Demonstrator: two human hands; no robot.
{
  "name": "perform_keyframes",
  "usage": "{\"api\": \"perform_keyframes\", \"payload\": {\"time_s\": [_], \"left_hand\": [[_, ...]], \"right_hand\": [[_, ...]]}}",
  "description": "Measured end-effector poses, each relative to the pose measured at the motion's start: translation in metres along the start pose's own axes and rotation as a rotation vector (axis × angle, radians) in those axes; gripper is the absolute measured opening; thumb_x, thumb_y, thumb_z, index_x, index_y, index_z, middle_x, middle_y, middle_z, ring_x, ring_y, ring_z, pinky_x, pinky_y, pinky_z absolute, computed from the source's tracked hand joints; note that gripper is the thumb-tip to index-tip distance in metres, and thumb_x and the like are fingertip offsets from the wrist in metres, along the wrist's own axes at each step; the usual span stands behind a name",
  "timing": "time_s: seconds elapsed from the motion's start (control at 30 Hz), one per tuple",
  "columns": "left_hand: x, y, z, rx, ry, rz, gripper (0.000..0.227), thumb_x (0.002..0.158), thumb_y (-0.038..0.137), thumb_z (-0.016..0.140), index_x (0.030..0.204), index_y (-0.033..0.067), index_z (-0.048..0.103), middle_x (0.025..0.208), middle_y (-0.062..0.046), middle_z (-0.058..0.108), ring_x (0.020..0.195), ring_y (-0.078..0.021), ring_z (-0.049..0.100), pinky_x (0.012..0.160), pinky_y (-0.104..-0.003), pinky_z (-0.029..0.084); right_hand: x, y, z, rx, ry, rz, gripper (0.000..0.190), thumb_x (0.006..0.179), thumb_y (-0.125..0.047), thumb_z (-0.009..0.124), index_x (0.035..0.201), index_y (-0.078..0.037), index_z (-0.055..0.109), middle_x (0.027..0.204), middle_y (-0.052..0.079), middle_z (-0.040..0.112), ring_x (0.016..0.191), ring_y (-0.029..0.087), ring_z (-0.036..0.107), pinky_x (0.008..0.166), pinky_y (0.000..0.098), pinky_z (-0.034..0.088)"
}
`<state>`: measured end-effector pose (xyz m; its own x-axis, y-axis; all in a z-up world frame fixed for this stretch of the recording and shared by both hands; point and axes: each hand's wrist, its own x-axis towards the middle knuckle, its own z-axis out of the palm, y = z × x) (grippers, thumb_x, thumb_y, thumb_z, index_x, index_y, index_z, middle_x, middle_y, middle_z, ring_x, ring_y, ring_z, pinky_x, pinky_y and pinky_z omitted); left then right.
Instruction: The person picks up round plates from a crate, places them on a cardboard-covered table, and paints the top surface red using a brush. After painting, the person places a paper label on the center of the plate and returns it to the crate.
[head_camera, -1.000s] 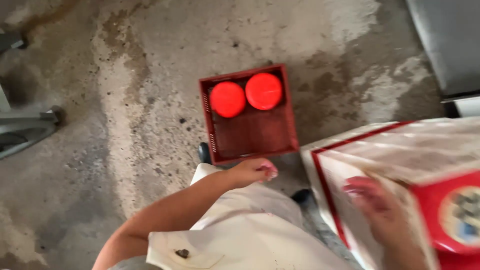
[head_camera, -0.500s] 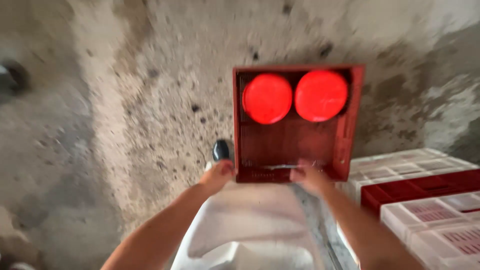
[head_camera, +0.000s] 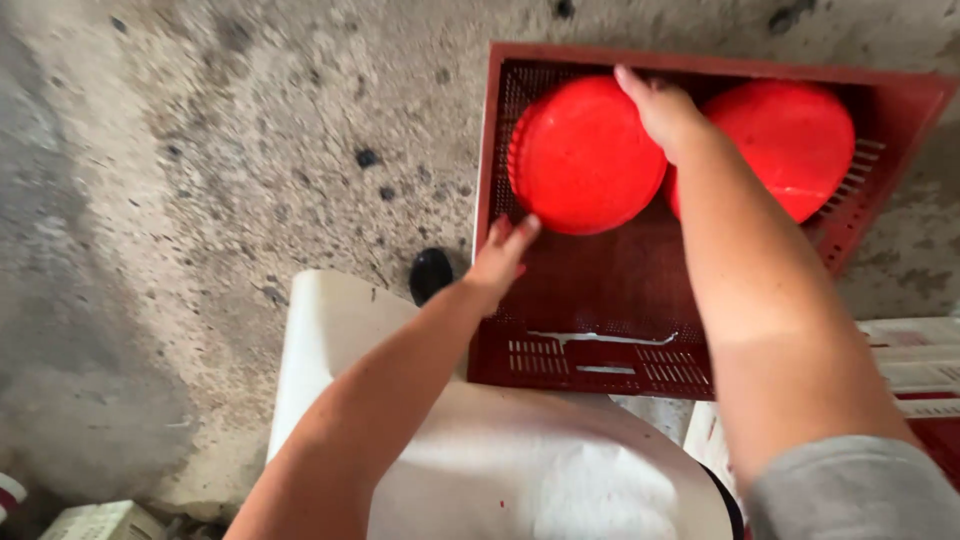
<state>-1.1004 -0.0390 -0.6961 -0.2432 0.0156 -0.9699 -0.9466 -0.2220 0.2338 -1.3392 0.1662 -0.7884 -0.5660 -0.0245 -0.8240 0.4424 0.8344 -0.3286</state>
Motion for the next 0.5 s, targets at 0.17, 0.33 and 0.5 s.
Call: {"api": "perform_keyframes", "payload": {"time_s": [0.17,0.33,0.5], "left_hand": [[-0.019,0.06,0.016,-0.445,0.003,-0.103,0.12,0.082,0.085,0.042,0.165,0.0071,0.004,0.172,-0.018,0.002,0.156,-0.0431,0.015,0.121,-0.063,0.027],[-0.046,0.064,0.034,-0.63,0.178,-0.273,0.122,0.077,0.09,0.047,0.166,0.0128,0.013,0.168,-0.023,0.02,0.146,-0.0496,0.037,0.112,-0.071,0.036],[-0.029,0.031,0.03,-0.49,0.179,-0.351,0.115,0.072,0.08,0.071,0.16,0.0172,0.035,0.163,-0.022,0.031,0.141,-0.0518,0.042,0.1,-0.074,0.046]], "right_hand": [[-0.046,-0.005,0.022,-0.024,0.153,-0.003,0.081,0.092,-0.089,0.057,0.138,-0.023,0.063,0.134,0.006,0.066,0.132,0.025,0.056,0.108,0.0432,0.046],[-0.179,0.08,0.07,0.54,0.425,-0.542,0.036,0.106,-0.016,0.063,0.139,-0.003,0.059,0.142,0.017,0.045,0.145,0.034,0.036,0.124,0.0473,0.027],[-0.208,0.103,0.095,1.355,-0.094,0.535,0.077,0.094,-0.071,0.055,0.146,-0.016,0.043,0.153,0.014,0.038,0.145,0.033,0.034,0.12,0.0525,0.027]]}}
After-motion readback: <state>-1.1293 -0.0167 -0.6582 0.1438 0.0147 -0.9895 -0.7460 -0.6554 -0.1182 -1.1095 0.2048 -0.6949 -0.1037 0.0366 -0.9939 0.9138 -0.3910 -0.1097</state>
